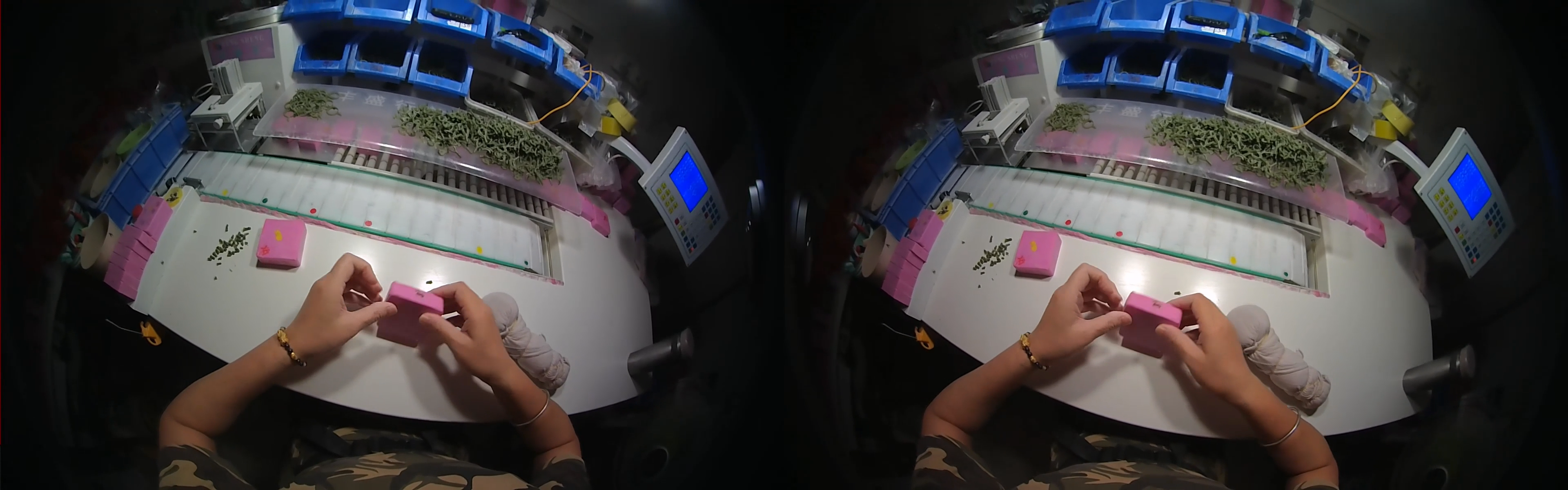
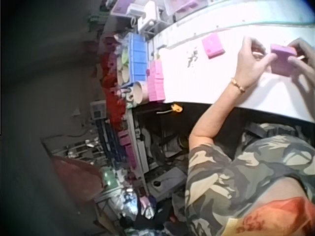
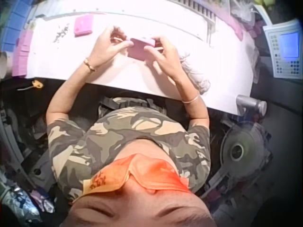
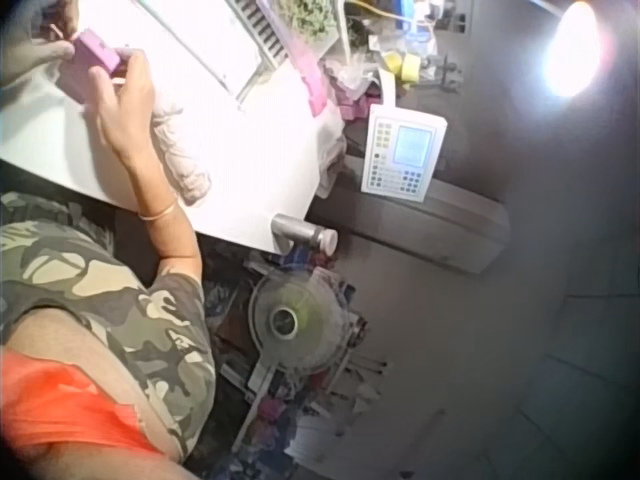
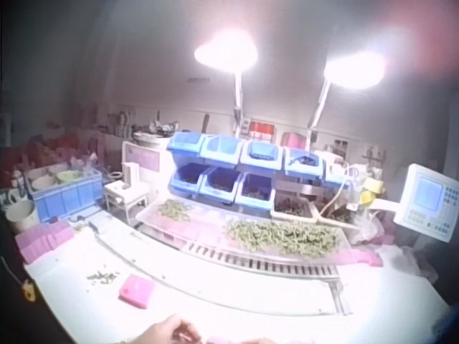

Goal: The person assembles small components into pink plastic housings by hand. They insert metal parts and multicolored wires into the housings, then press the components together and set the completed units on a table.

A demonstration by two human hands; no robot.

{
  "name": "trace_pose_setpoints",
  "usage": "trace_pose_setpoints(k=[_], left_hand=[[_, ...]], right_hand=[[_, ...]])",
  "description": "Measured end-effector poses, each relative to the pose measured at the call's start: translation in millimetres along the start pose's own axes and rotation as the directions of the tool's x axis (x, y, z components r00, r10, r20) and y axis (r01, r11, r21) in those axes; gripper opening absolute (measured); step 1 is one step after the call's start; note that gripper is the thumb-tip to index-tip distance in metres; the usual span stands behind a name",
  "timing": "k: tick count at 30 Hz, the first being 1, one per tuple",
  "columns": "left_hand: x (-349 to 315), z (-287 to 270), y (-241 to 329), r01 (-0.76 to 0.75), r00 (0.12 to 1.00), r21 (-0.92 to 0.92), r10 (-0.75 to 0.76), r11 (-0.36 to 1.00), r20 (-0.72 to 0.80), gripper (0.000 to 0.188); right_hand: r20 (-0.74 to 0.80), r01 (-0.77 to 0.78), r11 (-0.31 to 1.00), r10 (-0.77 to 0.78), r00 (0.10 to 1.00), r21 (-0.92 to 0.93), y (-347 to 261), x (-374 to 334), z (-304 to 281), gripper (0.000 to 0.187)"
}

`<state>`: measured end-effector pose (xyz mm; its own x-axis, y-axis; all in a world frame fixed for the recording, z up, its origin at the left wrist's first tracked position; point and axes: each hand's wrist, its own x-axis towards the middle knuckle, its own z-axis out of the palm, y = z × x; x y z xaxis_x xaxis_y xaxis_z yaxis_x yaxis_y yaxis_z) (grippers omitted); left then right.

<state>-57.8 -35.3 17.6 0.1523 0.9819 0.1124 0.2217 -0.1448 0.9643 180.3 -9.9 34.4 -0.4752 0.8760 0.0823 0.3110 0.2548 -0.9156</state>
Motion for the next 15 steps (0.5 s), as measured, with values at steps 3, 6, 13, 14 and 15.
trace_pose_setpoints(k=[3, 6, 13, 14, 15], left_hand=[[-2.1, 5.0, 5.3, -0.035, 0.980, 0.063, 0.047, 0.997, -0.194, 0.046], [-1.6, 11.2, 11.7, -0.348, 0.872, 0.508, 0.471, 0.788, -0.132, 0.050], [25.7, 22.3, 14.0, -0.173, 0.965, 0.404, 0.237, 0.898, -0.115, 0.047], [35.3, 12.8, 3.8, -0.175, 0.948, 0.457, 0.274, 0.872, -0.161, 0.045], [47.4, -1.3, -6.9, -0.163, 0.934, 0.537, 0.305, 0.828, -0.187, 0.046]], right_hand=[[-0.040, -0.147, 0.927, 0.171, 0.985, 0.345, 0.5, 6.4, -5.8, 0.029], [-0.075, -0.120, 0.882, 0.172, 0.982, 0.456, 1.2, 16.3, -3.6, 0.027], [-0.038, -0.143, 0.809, 0.201, 0.979, 0.571, 1.6, 20.0, 10.1, 0.024], [-0.019, -0.175, 0.774, 0.235, 0.972, 0.608, 3.6, 18.4, 8.3, 0.024], [-0.020, -0.165, 0.802, 0.215, 0.976, 0.574, 5.4, 17.5, 6.9, 0.025]])
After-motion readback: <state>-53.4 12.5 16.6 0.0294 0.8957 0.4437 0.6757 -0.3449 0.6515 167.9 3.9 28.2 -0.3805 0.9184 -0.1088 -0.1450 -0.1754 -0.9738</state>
